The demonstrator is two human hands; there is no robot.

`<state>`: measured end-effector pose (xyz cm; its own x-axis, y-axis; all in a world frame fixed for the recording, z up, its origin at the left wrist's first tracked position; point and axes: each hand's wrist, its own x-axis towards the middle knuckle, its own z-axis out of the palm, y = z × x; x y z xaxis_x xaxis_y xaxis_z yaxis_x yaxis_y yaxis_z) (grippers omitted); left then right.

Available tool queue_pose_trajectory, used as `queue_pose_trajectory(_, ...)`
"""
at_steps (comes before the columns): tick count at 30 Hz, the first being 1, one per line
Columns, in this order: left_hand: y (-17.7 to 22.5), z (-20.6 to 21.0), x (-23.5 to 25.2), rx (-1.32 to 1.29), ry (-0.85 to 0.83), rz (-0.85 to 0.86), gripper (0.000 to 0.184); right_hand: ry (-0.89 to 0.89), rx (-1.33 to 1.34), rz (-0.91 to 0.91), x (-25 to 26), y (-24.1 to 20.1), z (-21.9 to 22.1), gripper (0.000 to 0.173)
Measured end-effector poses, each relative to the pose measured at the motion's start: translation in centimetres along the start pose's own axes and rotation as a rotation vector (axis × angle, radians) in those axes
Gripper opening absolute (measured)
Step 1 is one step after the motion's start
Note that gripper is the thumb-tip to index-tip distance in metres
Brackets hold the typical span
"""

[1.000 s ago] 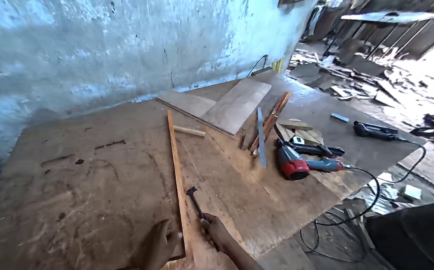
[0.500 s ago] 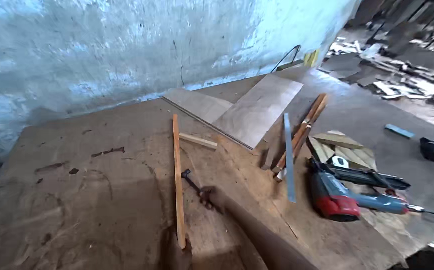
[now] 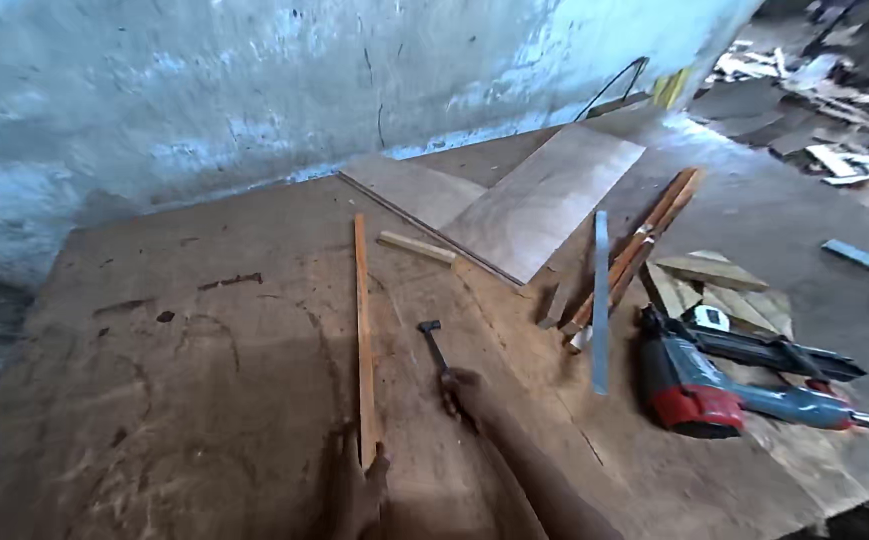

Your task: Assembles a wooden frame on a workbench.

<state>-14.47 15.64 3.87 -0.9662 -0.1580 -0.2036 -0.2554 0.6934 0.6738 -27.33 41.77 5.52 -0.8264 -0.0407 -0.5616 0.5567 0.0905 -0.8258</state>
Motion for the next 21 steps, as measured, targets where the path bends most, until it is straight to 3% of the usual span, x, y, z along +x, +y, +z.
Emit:
queue_pose_trajectory(5, -5.7, -4.9, -4.8, 0.111, -0.283, 0.017, 0.055, 0.057, -0.149, 0.102, -14.4, 6.3, -1.4, 0.025)
queue_pose_trajectory(10, -11.6, -8.8, -10.7, 0.409, -0.449, 0.266, 0.075, 0.149, -0.008, 0.099, -23.3, 9.7, -0.9, 0.017)
queue_pose_trajectory(13, -12.0, -8.7, -11.7, 0.646, -0.341, 0.45, 0.066, 0.12, 0.251, 0.002, -26.4, 11.4, 0.8, 0.018)
queue_pose_trajectory(16, -11.3, -8.2, -12.1, 0.732, -0.152, 0.524, 0.051, 0.139, 0.141, 0.025, -28.5, 13.0, 3.4, 0.031)
queue_pose_trajectory(21, -12.5, -7.3, -12.2, 0.788, -0.062, 0.563, 0.045, 0.234, 0.169, 0.036, -31.1, 18.5, 7.2, 0.028)
